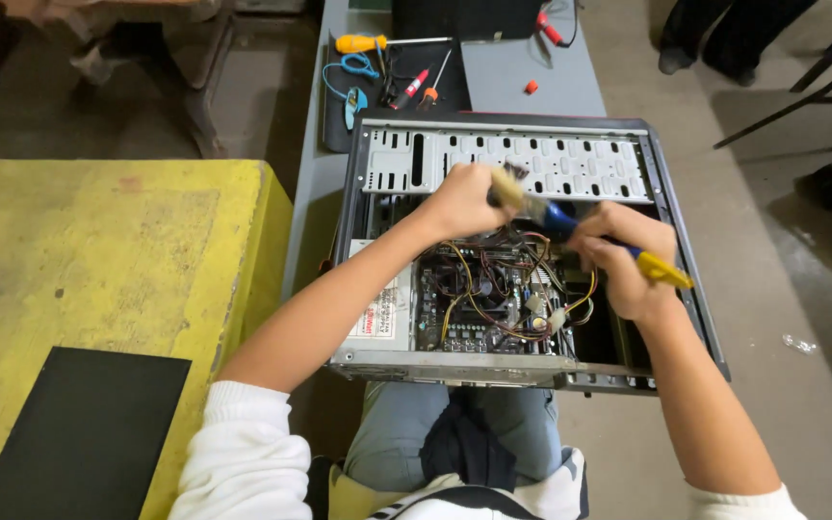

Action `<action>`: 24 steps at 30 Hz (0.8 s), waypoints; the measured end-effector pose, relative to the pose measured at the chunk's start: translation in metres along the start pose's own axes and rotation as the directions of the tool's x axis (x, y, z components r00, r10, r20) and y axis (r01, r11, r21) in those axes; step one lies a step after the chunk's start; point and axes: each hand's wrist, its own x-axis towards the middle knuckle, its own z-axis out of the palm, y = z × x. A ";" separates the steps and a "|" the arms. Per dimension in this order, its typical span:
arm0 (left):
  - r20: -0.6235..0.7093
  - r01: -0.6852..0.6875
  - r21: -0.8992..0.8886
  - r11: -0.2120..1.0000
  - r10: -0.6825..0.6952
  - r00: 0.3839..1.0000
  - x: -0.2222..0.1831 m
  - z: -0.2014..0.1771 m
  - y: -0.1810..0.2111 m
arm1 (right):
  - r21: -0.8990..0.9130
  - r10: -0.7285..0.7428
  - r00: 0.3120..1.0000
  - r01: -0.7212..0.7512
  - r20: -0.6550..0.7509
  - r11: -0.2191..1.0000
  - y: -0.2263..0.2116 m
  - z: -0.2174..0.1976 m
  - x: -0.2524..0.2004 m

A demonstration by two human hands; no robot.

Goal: Cleaning the interior of a desktop computer case by brushing dust off the motherboard, power supply, and other internal components.

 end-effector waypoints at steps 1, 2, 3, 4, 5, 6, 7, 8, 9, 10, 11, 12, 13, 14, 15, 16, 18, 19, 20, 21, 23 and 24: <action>0.019 0.002 0.051 0.999 -0.003 1.000 -0.001 0.006 -0.008 | 0.120 0.079 0.995 -0.072 -0.059 0.990 0.001 -0.002 -0.005; 0.037 0.002 0.102 0.995 -0.006 0.999 -0.002 0.011 -0.017 | 0.242 0.164 0.981 -0.134 -0.107 0.961 0.001 -0.003 -0.011; 0.035 0.001 0.102 0.995 -0.005 0.999 -0.006 0.010 -0.008 | 0.242 0.162 0.981 -0.133 -0.107 0.961 0.004 -0.002 -0.014; 0.006 -0.028 0.071 0.997 0.028 1.000 -0.009 0.008 0.001 | 0.324 0.194 0.967 -0.132 -0.168 0.937 0.006 -0.002 -0.017; -0.022 -0.061 0.047 0.997 0.062 0.998 -0.011 0.003 0.010 | 0.407 0.228 0.946 -0.120 -0.229 0.906 0.009 -0.001 -0.019; -0.023 -0.065 0.054 0.996 0.066 0.998 -0.007 0.004 0.003 | 0.408 0.223 0.946 -0.113 -0.235 0.906 0.012 0.001 -0.013; -0.017 -0.022 0.090 0.996 0.024 1.000 -0.007 0.007 -0.005 | 0.377 0.165 0.965 -0.078 -0.202 0.923 0.014 0.003 -0.011; -0.014 0.019 0.127 0.992 -0.018 1.000 -0.007 0.011 -0.013 | 0.346 0.106 0.980 -0.043 -0.167 0.937 0.017 0.005 -0.009; -0.007 0.023 0.124 0.992 -0.022 1.000 -0.008 0.010 -0.009 | 0.347 0.115 0.979 -0.051 -0.167 0.936 0.016 0.000 -0.016; 0.025 0.014 0.100 0.995 -0.017 1.000 -0.008 0.010 -0.006 | 0.496 0.250 0.958 -0.150 -0.141 0.855 0.016 -0.005 -0.023; 0.052 0.001 0.078 0.997 -0.005 0.999 -0.006 0.007 -0.003 | 0.626 0.368 0.925 -0.231 -0.097 0.745 0.016 -0.011 -0.027; 0.055 -0.001 0.078 0.997 -0.004 0.998 -0.007 0.003 0.001 | 0.625 0.370 0.924 -0.230 -0.100 0.745 0.010 -0.013 -0.030; 0.056 -0.018 0.006 1.000 0.017 0.998 -0.008 0.000 0.005 | 0.639 0.438 0.889 -0.259 -0.136 0.724 0.004 -0.016 -0.033; 0.055 -0.035 -0.066 0.997 0.038 0.998 -0.008 -0.003 0.009 | 0.653 0.503 0.847 -0.285 -0.171 0.702 -0.001 -0.019 -0.035; 0.057 -0.036 -0.071 0.997 0.041 0.998 -0.006 0.001 0.007 | 0.649 0.505 0.846 -0.288 -0.172 0.704 -0.001 -0.018 -0.037; 0.150 -0.159 -0.059 0.985 0.166 0.975 -0.004 0.005 0.005 | 0.692 0.578 0.807 -0.351 -0.117 0.631 -0.001 -0.018 -0.038; 0.252 -0.287 -0.062 0.956 0.293 0.922 -0.009 0.010 0.019 | 0.728 0.649 0.757 -0.405 -0.072 0.553 -0.005 -0.015 -0.042; 0.315 -0.265 -0.065 0.962 0.272 0.909 -0.016 0.008 0.035 | 0.720 0.664 0.747 -0.441 -0.037 0.536 -0.007 -0.012 -0.042; 0.377 -0.244 -0.066 0.968 0.250 0.892 -0.023 0.006 0.051 | 0.710 0.679 0.734 -0.477 -0.002 0.518 -0.010 -0.009 -0.043; 0.379 -0.244 -0.069 0.967 0.252 0.890 -0.029 0.009 0.056 | 0.710 0.681 0.732 -0.478 -0.004 0.518 -0.012 -0.007 -0.043; 0.488 -0.188 -0.123 0.974 0.225 0.844 -0.041 0.013 0.066 | 0.782 0.652 0.755 -0.450 0.073 0.433 -0.015 0.000 -0.039; 0.489 -0.188 -0.121 0.975 0.223 0.843 -0.038 0.014 0.063 | 0.783 0.651 0.755 -0.448 0.073 0.431 -0.023 -0.002 -0.039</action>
